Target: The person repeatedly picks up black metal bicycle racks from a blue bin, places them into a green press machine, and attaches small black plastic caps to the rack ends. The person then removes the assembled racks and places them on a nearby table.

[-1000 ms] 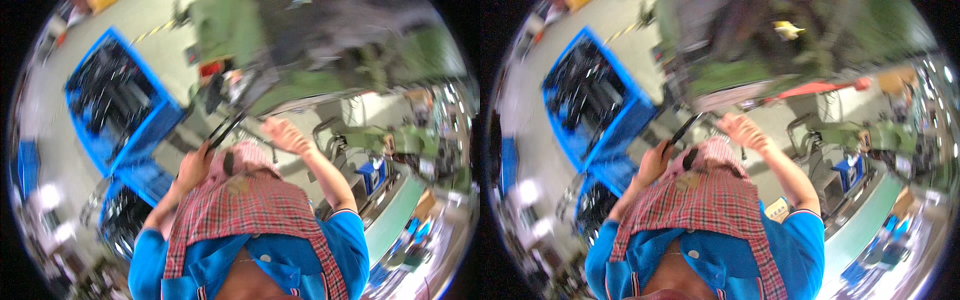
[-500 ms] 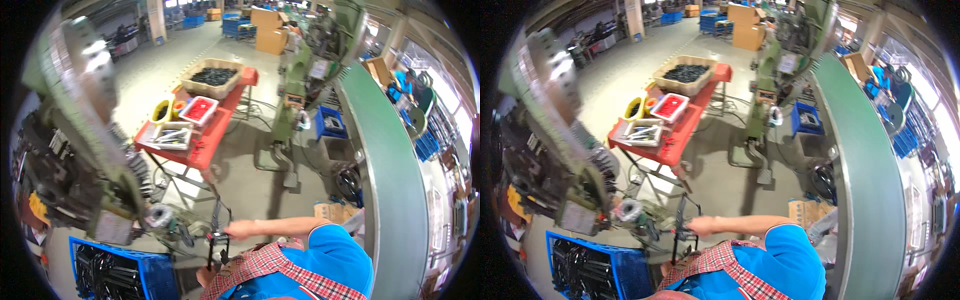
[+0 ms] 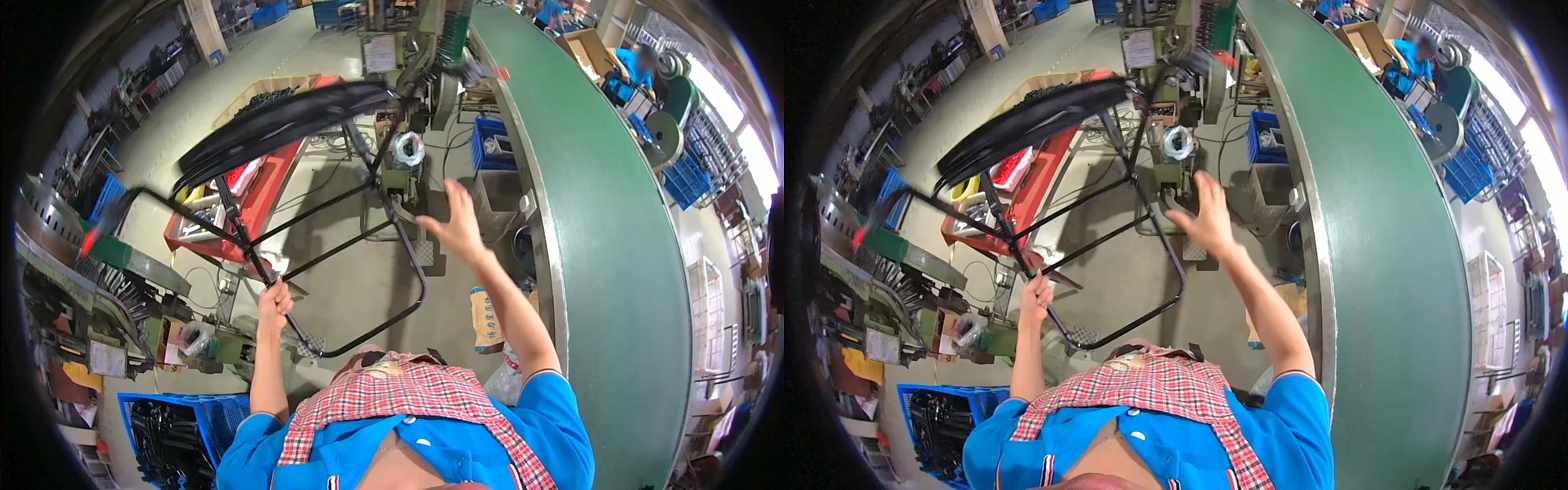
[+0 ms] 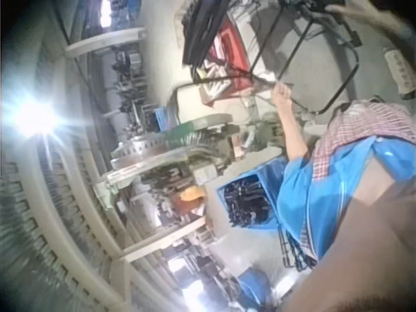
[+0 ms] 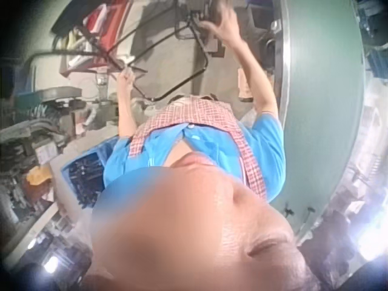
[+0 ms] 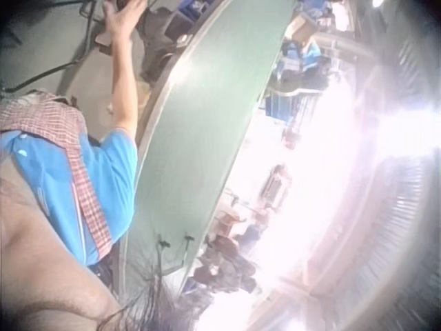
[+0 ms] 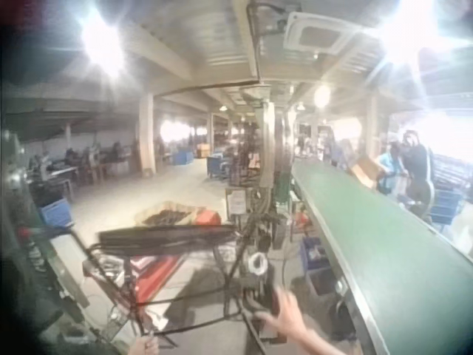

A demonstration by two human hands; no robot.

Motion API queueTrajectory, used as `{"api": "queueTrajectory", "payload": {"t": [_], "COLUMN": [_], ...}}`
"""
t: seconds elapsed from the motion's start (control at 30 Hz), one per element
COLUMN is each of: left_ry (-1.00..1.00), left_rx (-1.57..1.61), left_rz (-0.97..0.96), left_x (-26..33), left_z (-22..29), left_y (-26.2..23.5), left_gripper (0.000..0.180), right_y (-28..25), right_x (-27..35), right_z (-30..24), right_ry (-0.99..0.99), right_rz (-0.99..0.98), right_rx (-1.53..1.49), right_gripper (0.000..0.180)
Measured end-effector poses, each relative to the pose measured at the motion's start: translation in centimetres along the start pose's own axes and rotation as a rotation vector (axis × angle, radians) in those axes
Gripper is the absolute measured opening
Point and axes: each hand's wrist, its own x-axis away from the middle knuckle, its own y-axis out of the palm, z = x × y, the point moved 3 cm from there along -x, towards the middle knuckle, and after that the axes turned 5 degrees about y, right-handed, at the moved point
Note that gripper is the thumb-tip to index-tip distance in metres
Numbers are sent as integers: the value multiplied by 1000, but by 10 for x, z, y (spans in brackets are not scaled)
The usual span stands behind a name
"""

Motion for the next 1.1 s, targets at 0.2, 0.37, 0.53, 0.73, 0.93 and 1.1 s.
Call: {"api": "queueTrajectory", "payload": {"t": [0.2, 0.37, 0.53, 0.73, 0.93, 1.1], "left_ry": [-203, -280, -340, -349, -218, 164], "left_rx": [109, 220, 296, 450, -1099, -845], "left_rz": [-97, -189, -96, 42, -459, -840], "left_x": [-100, -153, -231, -331, -367, -350], "left_z": [-89, -160, -196, -218, -208, 45], "left_y": [66, 81, 76, 70, 72, 216], "left_gripper": [49, 48, 44, 37, 60, 26], "right_y": [1, 15, 82, 188, 274, 286], "right_x": [-102, -152, -237, -309, -290, -279], "right_z": [40, 13, -1, -2, 30, 73], "right_ry": [-69, -227, -440, -350, -381, -318], "right_rz": [-459, -409, -356, -548, -606, -733], "right_rx": [-361, -11, 139, 112, 254, 364], "right_gripper": [129, 113, 108, 27, 30, 19]}}
